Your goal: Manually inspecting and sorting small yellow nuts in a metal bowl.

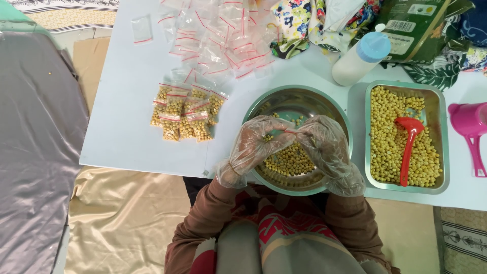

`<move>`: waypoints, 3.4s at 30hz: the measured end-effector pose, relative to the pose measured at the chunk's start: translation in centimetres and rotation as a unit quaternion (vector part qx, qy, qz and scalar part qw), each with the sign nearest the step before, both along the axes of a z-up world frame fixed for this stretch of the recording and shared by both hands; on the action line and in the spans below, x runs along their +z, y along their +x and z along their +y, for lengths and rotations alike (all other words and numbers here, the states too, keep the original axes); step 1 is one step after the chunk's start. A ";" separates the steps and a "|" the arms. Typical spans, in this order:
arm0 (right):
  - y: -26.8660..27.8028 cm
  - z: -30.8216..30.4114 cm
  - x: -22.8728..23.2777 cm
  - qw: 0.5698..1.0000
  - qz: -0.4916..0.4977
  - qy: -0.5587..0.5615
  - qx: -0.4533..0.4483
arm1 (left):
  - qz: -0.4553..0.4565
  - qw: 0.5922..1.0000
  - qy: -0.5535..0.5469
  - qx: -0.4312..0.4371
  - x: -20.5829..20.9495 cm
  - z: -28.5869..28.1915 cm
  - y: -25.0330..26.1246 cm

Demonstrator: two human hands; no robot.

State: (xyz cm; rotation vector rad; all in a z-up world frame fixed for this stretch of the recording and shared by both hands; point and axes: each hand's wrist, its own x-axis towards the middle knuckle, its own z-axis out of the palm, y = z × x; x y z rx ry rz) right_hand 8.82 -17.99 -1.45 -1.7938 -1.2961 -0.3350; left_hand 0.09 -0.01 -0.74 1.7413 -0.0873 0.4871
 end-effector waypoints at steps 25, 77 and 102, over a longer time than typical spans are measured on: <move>-0.4 0.4 0.5 0.999 -0.014 -0.034 -0.028 | -0.029 0.998 -0.007 0.057 0.6 -0.6 -0.3; -3.4 2.2 2.4 0.996 0.070 0.004 -0.054 | -0.066 0.993 -0.059 0.076 -0.4 -0.6 -2.5; -6.1 22.0 0.7 0.951 -0.071 -0.273 0.130 | 0.167 0.842 0.305 0.412 -10.9 9.8 -12.0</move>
